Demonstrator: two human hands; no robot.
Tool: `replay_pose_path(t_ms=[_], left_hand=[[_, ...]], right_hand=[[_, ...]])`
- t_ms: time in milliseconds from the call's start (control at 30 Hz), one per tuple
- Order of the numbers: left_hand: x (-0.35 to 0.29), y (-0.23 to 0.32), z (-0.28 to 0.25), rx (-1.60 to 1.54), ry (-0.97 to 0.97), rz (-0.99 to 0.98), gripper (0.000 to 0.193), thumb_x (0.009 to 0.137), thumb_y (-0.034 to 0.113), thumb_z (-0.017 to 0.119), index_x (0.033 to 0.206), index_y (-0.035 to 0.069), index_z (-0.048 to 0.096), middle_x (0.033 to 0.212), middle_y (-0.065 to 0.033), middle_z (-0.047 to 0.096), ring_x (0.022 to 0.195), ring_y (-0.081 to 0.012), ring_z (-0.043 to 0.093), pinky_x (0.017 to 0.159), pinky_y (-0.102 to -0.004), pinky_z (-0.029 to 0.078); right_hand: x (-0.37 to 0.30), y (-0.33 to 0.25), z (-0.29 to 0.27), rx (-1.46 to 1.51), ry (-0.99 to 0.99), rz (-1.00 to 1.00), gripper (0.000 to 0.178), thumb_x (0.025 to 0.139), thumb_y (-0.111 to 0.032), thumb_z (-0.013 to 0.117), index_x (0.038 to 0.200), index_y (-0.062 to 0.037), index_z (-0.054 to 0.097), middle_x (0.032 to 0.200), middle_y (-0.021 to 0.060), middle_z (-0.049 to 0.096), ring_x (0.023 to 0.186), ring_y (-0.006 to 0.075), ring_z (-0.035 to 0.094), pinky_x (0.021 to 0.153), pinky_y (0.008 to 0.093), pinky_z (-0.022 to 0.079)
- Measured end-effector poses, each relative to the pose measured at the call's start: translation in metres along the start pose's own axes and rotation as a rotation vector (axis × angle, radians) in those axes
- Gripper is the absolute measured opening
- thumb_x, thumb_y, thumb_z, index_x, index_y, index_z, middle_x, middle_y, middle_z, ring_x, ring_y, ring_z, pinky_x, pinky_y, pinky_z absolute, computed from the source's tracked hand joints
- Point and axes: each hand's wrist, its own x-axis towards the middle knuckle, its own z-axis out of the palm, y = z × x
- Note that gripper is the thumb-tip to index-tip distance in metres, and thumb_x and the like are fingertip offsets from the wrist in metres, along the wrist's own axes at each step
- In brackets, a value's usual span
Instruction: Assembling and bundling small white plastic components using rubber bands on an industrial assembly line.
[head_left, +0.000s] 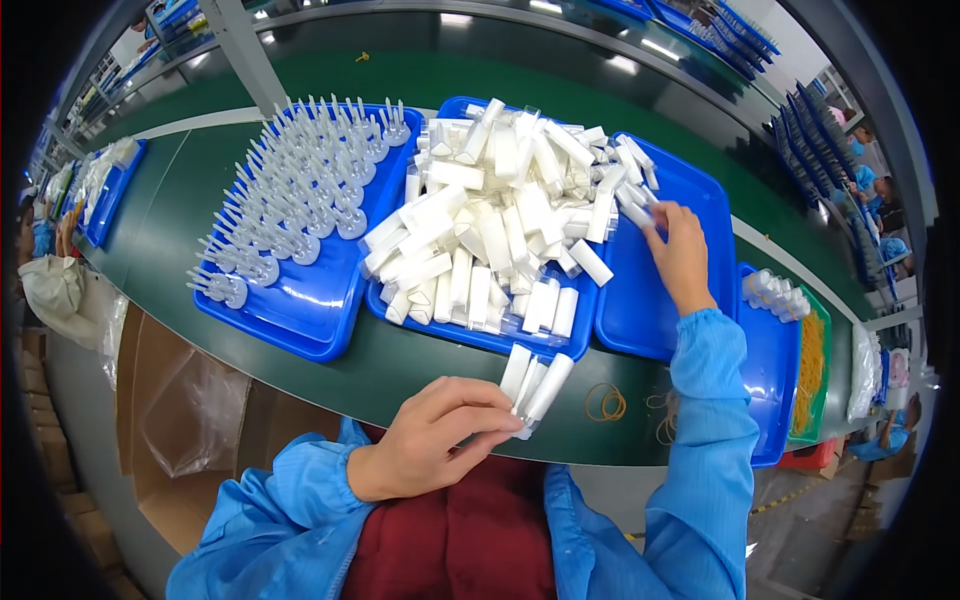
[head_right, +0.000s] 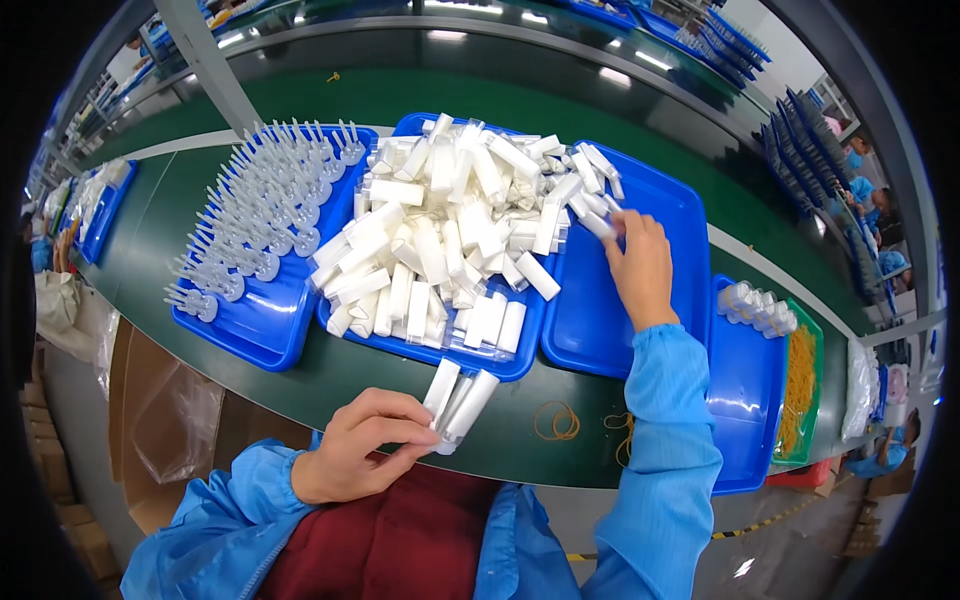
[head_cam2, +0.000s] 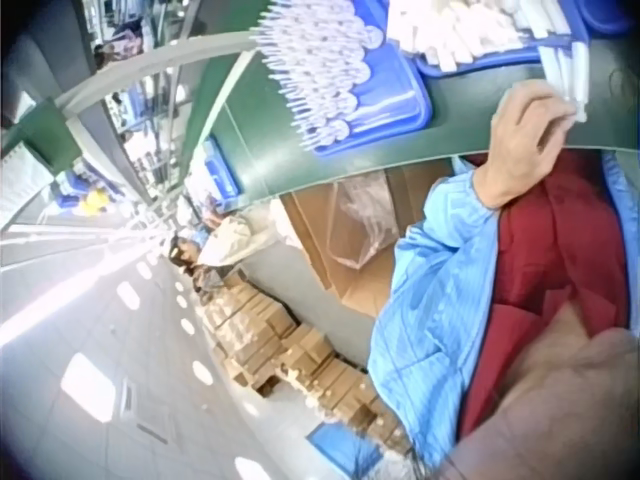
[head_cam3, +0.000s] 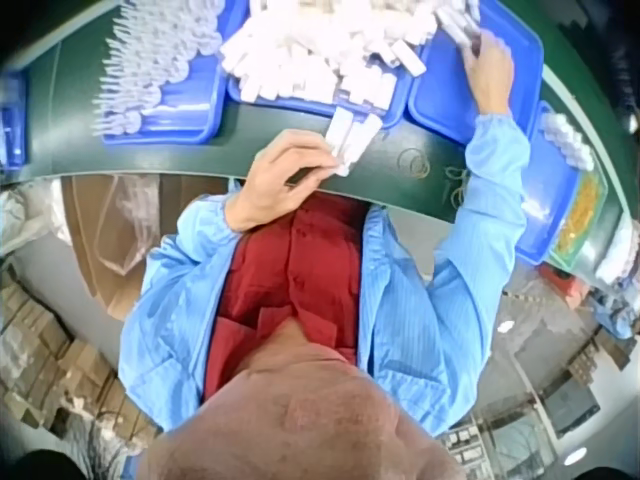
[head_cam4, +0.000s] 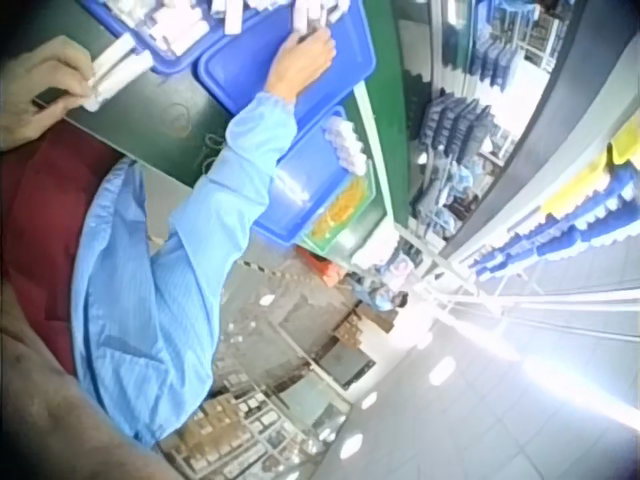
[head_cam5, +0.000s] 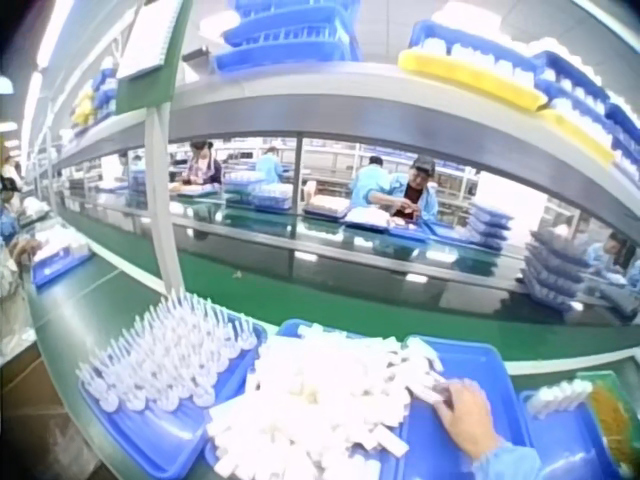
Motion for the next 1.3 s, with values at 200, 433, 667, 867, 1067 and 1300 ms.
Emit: replay_pose_path(t_ms=[200,433,667,867,1067,1300], left_hand=[[-0.009,-0.005,-0.010,0.041,-0.033,-0.050,0.034,0.075,-0.006,0.080,0.104,0.010,0.074,0.112,-0.0064,0.069,0.090,-0.0216,0.066,0.075,-0.0328,0.052],[0.009,0.007,-0.016,0.077,-0.238,0.122,0.033,0.077,0.002,0.076,0.106,0.017,0.076,0.118,0.0014,0.069,0.082,-0.0147,0.061,0.072,-0.0300,0.039],[0.012,0.016,-0.015,0.117,-0.356,0.174,0.032,0.083,0.009,0.072,0.113,0.018,0.075,0.118,0.0043,0.068,0.089,-0.0134,0.060,0.075,-0.0294,0.039],[0.009,0.020,-0.013,0.254,-0.361,0.257,0.029,0.084,0.012,0.070,0.112,0.016,0.074,0.114,0.0037,0.068,0.092,-0.0143,0.060,0.077,-0.0305,0.040],[-0.005,0.009,-0.002,0.307,-0.154,0.171,0.044,0.073,0.010,0.081,0.116,0.012,0.070,0.114,-0.0029,0.066,0.096,-0.0177,0.062,0.075,-0.0325,0.042],[-0.004,0.005,-0.006,-0.914,-0.237,-0.750,0.095,0.078,0.016,0.089,0.152,0.001,0.030,0.143,-0.0159,0.046,0.116,-0.0181,0.059,0.095,-0.0316,0.051]], right_hand=[[-0.048,-0.028,-0.043,0.433,-0.278,0.296,0.020,0.090,-0.012,0.072,0.106,-0.0021,0.064,0.096,0.0071,0.066,0.087,0.0178,0.060,0.080,0.0326,0.049],[-0.110,-0.114,-0.084,0.987,-0.227,0.380,0.034,0.107,-0.028,0.048,0.090,-0.0022,0.061,0.081,0.0033,0.059,0.077,0.0073,0.049,0.069,0.0235,0.040],[-0.119,-0.128,-0.078,1.036,-0.327,0.397,0.044,0.107,-0.035,0.051,0.076,-0.0036,0.057,0.069,-0.0003,0.053,0.064,0.0056,0.043,0.058,0.0255,0.034],[-0.122,-0.135,-0.076,0.827,-0.336,0.147,0.027,0.098,-0.018,0.063,0.075,-0.0042,0.057,0.068,0.0059,0.050,0.068,0.0204,0.048,0.069,0.0349,0.038],[-0.139,-0.165,-0.070,0.632,-0.051,-0.129,0.018,0.086,-0.009,0.069,0.074,-0.0067,0.055,0.073,0.0065,0.048,0.072,0.0283,0.048,0.076,0.0411,0.034],[-0.147,-0.174,-0.062,0.592,-0.012,-0.317,0.019,0.082,-0.017,0.075,0.080,-0.0071,0.059,0.081,0.0066,0.052,0.078,0.0290,0.050,0.080,0.0422,0.035]])
